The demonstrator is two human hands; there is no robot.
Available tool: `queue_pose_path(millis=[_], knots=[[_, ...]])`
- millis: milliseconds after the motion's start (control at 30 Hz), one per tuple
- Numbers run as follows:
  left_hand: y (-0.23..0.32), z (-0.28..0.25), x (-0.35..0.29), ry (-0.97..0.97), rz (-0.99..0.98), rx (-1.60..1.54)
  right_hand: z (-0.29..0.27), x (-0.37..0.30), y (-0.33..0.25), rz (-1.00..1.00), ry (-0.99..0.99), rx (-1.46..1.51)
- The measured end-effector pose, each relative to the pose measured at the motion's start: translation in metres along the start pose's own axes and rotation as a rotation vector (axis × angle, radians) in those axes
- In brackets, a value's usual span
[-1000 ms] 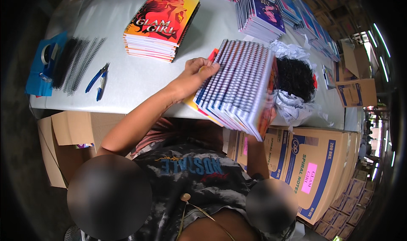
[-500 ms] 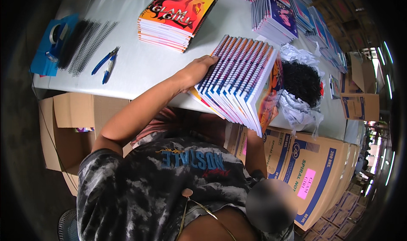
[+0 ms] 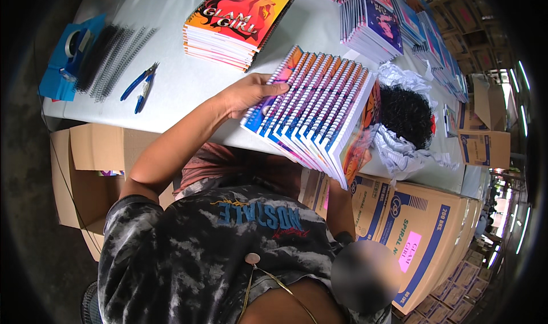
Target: The person assembles spiral-bound notebooks by inserting metal spirals into pre-punched holes and securing them with pliers. They handle multiple notebooks, align the spirals, and crimp the ends to complete the binding. Finished notebooks are stacked on the table.
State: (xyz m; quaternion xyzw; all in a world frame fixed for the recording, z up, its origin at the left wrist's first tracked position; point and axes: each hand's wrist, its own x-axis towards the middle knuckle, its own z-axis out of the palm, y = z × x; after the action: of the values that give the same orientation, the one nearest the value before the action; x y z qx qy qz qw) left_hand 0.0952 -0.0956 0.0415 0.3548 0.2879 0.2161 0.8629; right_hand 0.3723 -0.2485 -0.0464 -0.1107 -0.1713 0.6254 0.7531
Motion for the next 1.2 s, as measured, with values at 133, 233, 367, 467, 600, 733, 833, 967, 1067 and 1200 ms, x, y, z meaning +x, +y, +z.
queue_pose_path(millis=[133,233,367,467,600,733,833,967,1067,1200], knots=[[0.0,0.003,0.002,0.269,0.17,0.052,-0.002,0.006,-0.001,-0.008,0.071,-0.032],[-0.002,0.0,0.004,0.218,0.046,-0.102,-0.023,0.003,-0.008,-0.104,0.287,-0.224],[0.002,-0.002,-0.01,0.22,0.125,0.399,-0.029,0.003,-0.01,-0.195,0.386,-0.459],[0.003,0.004,-0.015,0.231,0.211,0.331,-0.012,0.01,-0.006,-0.075,0.231,-0.189],[0.011,0.016,-0.028,0.474,0.398,0.883,0.0,0.013,-0.002,0.025,0.189,-0.097],[0.06,0.044,-0.078,0.598,0.704,1.211,0.022,0.009,-0.008,0.147,0.27,-0.099],[0.102,0.046,-0.123,0.755,1.03,0.853,0.057,0.017,-0.006,0.195,0.32,-0.243],[0.127,0.037,-0.181,1.133,1.327,0.813,0.08,0.061,0.014,0.231,0.247,-0.375],[0.125,0.022,-0.201,1.292,1.342,0.828,0.078,0.098,0.015,0.267,0.178,-0.389],[0.103,-0.006,-0.237,1.363,1.222,0.785,0.065,0.146,0.02,0.263,0.134,-0.421]])
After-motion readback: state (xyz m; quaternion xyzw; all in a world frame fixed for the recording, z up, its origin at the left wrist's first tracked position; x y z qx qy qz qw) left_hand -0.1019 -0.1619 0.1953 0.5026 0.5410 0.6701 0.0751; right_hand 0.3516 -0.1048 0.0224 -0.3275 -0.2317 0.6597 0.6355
